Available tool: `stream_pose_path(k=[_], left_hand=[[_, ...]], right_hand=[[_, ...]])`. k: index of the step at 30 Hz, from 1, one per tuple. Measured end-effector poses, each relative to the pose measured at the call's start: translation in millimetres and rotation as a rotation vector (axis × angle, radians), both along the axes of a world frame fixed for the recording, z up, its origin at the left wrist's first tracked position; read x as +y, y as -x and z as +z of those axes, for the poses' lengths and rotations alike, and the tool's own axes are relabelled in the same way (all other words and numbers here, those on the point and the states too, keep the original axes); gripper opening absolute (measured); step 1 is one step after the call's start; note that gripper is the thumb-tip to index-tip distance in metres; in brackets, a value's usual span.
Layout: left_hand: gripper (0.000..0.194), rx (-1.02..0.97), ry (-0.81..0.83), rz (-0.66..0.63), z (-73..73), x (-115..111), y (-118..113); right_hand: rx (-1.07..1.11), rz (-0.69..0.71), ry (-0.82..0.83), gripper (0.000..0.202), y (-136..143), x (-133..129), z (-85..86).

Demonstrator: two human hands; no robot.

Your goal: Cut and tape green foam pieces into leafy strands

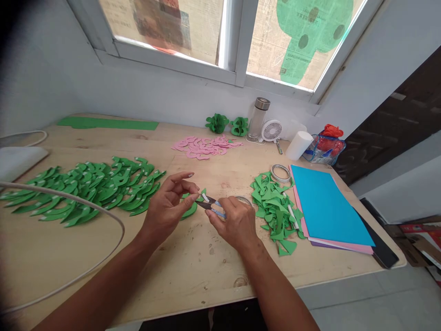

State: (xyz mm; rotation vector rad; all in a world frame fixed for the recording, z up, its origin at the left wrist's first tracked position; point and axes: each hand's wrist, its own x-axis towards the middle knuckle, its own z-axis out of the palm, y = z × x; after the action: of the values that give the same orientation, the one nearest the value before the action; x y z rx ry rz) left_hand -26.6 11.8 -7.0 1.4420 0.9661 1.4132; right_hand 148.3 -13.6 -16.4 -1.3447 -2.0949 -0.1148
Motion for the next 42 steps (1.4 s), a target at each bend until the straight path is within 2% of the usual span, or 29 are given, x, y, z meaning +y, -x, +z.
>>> stream_pose_path(k=[4,7,19,35,39,42], left_hand=[[0.050,-0.185,0.126,0.021,5.7,1.9,0.5],[0.053,-0.211,0.148,0.043,8.6,1.9,0.4],[0.063,0.039,-0.028,-0.025,-1.8,-1.8,0.7],[0.057,0.367,-0.271,0.110,0.8,-7.9,-2.4],[0.058,0.380,-0.289,0.140,0.9,-8.6,-3.0],[0.059,0.286,-0.240,0.126,-0.7,-6.4,-1.9]], right_hand=[[-0.010,0.001,-0.005,0.026,-0.1,0.3,-0.4],[-0.015,0.011,-0.003,0.026,0.1,0.3,-0.4],[-0.036,0.044,-0.001,0.025,0.8,-0.1,1.5],[-0.045,0.049,0.001,0.027,0.8,0.1,1.7],[-0.054,0.044,0.012,0.027,0.6,0.5,0.8],[-0.061,0.036,0.020,0.027,0.5,0.7,0.4]])
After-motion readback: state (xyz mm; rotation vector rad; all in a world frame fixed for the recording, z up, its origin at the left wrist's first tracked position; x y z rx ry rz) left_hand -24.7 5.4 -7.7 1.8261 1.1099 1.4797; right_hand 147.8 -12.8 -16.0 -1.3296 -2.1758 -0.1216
